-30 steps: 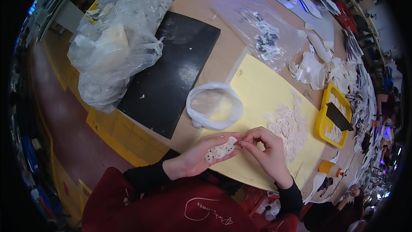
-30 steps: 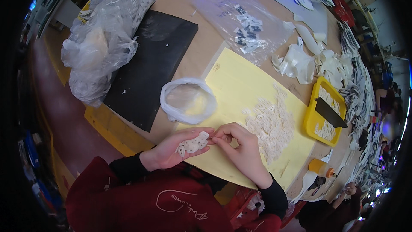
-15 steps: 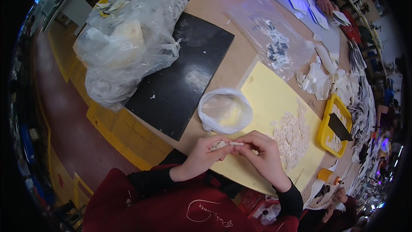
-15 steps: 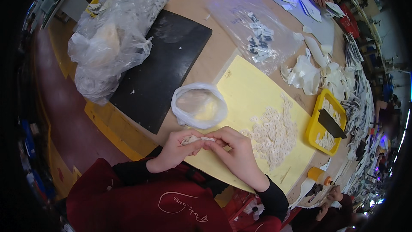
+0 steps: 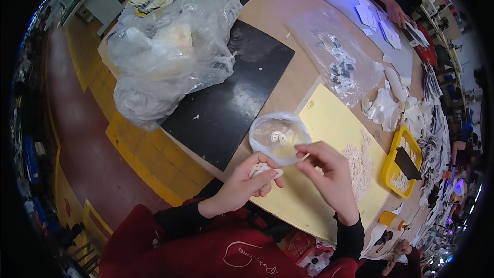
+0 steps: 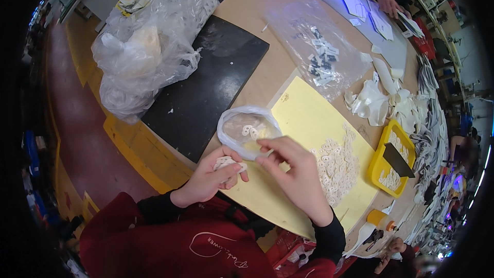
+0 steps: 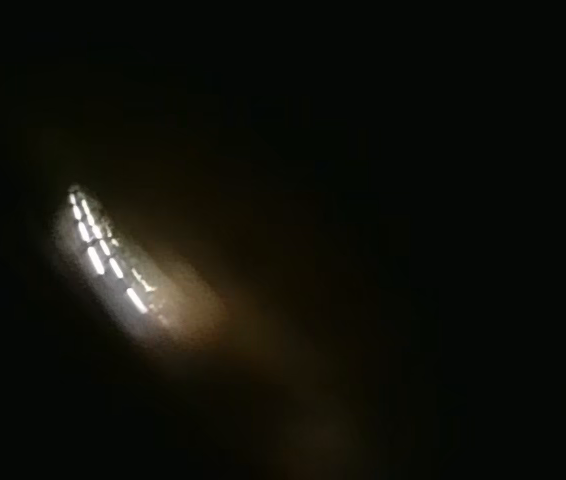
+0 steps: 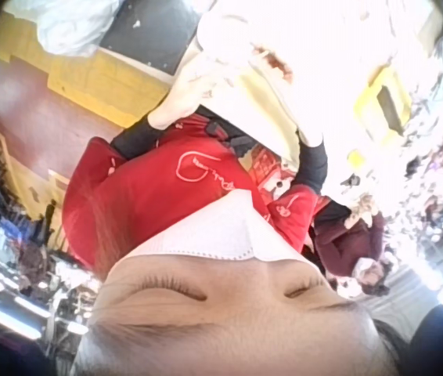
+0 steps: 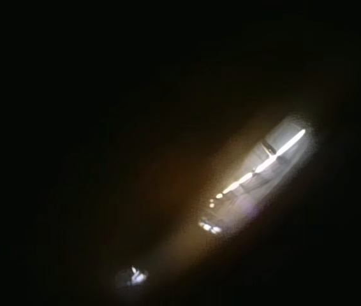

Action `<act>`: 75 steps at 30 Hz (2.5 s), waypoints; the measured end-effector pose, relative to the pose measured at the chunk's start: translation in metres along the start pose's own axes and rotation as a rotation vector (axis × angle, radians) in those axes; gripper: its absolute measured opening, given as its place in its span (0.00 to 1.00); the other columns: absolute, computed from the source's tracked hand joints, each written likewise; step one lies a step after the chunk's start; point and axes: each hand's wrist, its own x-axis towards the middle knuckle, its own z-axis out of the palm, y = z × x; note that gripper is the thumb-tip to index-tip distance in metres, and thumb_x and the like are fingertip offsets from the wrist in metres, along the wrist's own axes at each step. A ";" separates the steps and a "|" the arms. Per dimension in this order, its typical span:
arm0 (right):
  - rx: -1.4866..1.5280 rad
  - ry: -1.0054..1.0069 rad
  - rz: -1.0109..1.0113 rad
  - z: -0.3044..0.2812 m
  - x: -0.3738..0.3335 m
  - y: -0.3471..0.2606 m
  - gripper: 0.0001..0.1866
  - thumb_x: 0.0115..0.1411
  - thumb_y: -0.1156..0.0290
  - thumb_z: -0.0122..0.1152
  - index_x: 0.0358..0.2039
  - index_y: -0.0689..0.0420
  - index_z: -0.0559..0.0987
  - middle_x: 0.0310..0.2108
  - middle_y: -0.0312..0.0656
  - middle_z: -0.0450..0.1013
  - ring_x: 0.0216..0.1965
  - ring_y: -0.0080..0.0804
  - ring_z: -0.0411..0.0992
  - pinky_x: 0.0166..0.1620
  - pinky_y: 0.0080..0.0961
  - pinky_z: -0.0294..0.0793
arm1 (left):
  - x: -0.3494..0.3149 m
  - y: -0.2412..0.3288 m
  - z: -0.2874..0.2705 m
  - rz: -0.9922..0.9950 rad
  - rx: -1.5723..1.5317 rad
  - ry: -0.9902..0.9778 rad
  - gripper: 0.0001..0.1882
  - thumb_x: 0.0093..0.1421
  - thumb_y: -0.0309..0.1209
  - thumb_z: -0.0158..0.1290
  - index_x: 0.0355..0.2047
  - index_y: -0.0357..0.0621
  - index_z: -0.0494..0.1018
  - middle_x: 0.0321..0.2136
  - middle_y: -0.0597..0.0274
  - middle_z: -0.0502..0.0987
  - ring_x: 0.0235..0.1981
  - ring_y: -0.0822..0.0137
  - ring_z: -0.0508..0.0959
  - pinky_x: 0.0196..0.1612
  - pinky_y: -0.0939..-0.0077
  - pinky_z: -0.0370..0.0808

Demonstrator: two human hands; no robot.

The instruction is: The person picks small white decorative pieces from a yellow cutting board and places them into a small white bowl. The person repeatedly handles the pieces by hand, transferring them one at a time or in small groups into the bowl.

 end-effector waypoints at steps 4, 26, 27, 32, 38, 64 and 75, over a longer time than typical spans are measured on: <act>0.267 -0.098 0.168 0.019 -0.021 0.013 0.15 0.63 0.80 0.65 0.51 0.65 0.81 0.40 0.39 0.77 0.33 0.20 0.75 0.39 0.19 0.75 | 0.008 -0.011 0.012 0.078 0.146 -0.046 0.05 0.75 0.30 0.46 0.46 0.43 0.63 0.32 0.55 0.78 0.21 0.80 0.68 0.23 0.85 0.62; -0.183 0.019 -0.236 0.019 -0.007 0.012 0.06 0.60 0.77 0.68 0.38 0.62 0.83 0.37 0.43 0.77 0.34 0.36 0.79 0.36 0.27 0.78 | 0.004 -0.015 0.009 -0.264 0.001 -0.119 0.13 0.74 0.30 0.43 0.53 0.37 0.70 0.33 0.61 0.76 0.23 0.80 0.69 0.23 0.85 0.61; -0.179 0.053 -0.223 0.019 -0.005 0.010 0.06 0.60 0.77 0.67 0.38 0.62 0.83 0.37 0.42 0.77 0.33 0.36 0.79 0.36 0.27 0.78 | 0.004 -0.012 0.009 -0.272 -0.065 -0.117 0.14 0.74 0.30 0.43 0.54 0.37 0.70 0.34 0.60 0.75 0.23 0.81 0.69 0.24 0.86 0.61; -0.177 0.131 -0.174 0.011 0.016 0.003 0.06 0.60 0.79 0.68 0.38 0.62 0.84 0.39 0.43 0.80 0.33 0.26 0.77 0.35 0.21 0.75 | 0.002 -0.001 0.001 -0.331 -0.310 -0.163 0.18 0.74 0.32 0.43 0.59 0.36 0.68 0.40 0.60 0.74 0.29 0.80 0.70 0.28 0.87 0.63; -0.251 0.231 -0.198 -0.003 -0.002 -0.002 0.06 0.58 0.80 0.68 0.38 0.63 0.84 0.43 0.45 0.81 0.34 0.29 0.78 0.36 0.22 0.76 | 0.002 0.007 0.018 -0.458 -0.379 -0.002 0.24 0.76 0.35 0.39 0.68 0.35 0.61 0.53 0.58 0.74 0.48 0.72 0.75 0.50 0.80 0.75; 0.098 0.081 0.181 -0.003 -0.046 0.038 0.11 0.60 0.80 0.67 0.44 0.62 0.85 0.35 0.40 0.79 0.35 0.21 0.77 0.39 0.20 0.75 | 0.022 -0.014 0.018 -0.438 -0.485 -0.026 0.25 0.77 0.34 0.39 0.69 0.33 0.59 0.64 0.56 0.67 0.64 0.66 0.70 0.72 0.68 0.66; -0.062 0.009 0.207 -0.021 -0.047 0.017 0.16 0.61 0.81 0.65 0.51 0.62 0.83 0.33 0.38 0.78 0.35 0.21 0.75 0.41 0.19 0.75 | 0.022 -0.010 0.021 -0.387 -0.461 -0.072 0.25 0.77 0.34 0.40 0.68 0.31 0.58 0.66 0.52 0.65 0.68 0.62 0.67 0.73 0.67 0.64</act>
